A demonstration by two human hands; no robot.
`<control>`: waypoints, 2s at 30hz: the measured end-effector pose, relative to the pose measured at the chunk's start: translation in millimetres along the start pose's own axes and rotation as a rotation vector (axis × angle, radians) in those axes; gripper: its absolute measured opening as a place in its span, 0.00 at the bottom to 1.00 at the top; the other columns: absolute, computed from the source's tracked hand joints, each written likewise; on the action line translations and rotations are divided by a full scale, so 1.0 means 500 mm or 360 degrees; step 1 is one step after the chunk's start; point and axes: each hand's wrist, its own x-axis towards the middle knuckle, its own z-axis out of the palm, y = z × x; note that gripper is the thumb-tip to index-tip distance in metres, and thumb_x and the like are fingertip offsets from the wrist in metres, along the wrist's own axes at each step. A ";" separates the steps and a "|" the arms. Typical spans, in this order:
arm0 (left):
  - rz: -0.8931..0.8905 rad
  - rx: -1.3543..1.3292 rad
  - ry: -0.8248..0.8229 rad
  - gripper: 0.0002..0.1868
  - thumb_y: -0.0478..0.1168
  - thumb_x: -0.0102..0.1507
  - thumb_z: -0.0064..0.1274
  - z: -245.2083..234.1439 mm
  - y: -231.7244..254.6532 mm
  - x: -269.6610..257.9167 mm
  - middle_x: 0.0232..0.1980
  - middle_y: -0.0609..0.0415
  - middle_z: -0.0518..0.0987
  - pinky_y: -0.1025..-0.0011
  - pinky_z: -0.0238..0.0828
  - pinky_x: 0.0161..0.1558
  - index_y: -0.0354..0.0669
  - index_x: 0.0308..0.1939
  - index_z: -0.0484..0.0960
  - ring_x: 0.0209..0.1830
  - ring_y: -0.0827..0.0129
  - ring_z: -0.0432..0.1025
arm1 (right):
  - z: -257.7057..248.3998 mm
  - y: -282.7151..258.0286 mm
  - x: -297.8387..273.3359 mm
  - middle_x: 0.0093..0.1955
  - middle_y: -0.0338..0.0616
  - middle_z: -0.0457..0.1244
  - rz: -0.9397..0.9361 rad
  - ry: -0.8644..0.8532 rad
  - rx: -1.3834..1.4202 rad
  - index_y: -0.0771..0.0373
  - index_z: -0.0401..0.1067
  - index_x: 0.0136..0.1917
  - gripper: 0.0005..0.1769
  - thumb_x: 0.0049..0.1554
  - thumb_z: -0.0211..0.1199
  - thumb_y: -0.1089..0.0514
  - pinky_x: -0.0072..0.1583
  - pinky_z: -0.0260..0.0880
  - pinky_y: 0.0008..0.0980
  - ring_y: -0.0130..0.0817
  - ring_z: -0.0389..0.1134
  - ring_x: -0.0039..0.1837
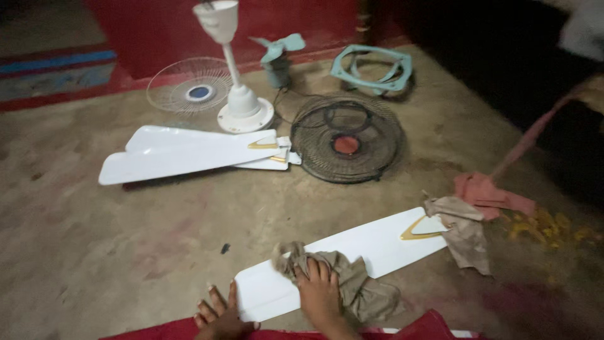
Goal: The person sits on the floor and wipes a white ceiling fan blade with a cloth. They hold the blade steady with one hand and scrub its surface with the other, repeatedly moving the cloth along the blade's length.
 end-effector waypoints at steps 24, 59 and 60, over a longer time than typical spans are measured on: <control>0.0158 -0.0051 0.0122 0.74 0.79 0.54 0.61 0.076 -0.024 0.093 0.80 0.28 0.10 0.28 0.28 0.71 0.67 0.81 0.19 0.77 0.16 0.18 | -0.043 0.092 0.003 0.63 0.52 0.64 0.0071 -0.0034 0.0606 0.56 0.73 0.64 0.21 0.57 0.59 0.56 0.65 0.64 0.48 0.49 0.64 0.65; 0.0215 -0.0041 -0.0102 0.48 0.78 0.55 0.56 0.014 -0.024 0.051 0.76 0.25 0.05 0.28 0.20 0.72 0.61 0.70 0.63 0.73 0.11 0.10 | -0.019 -0.133 0.001 0.69 0.56 0.62 -0.0902 0.0229 0.0456 0.60 0.79 0.61 0.22 0.56 0.59 0.51 0.71 0.52 0.57 0.53 0.59 0.72; 0.0205 -0.0100 -0.0069 0.54 0.77 0.53 0.59 0.017 -0.024 0.046 0.76 0.27 0.04 0.28 0.20 0.72 0.65 0.73 0.48 0.74 0.13 0.09 | -0.030 -0.113 -0.006 0.69 0.55 0.62 -0.0820 0.0022 0.0502 0.58 0.79 0.59 0.20 0.56 0.61 0.50 0.70 0.55 0.55 0.53 0.59 0.71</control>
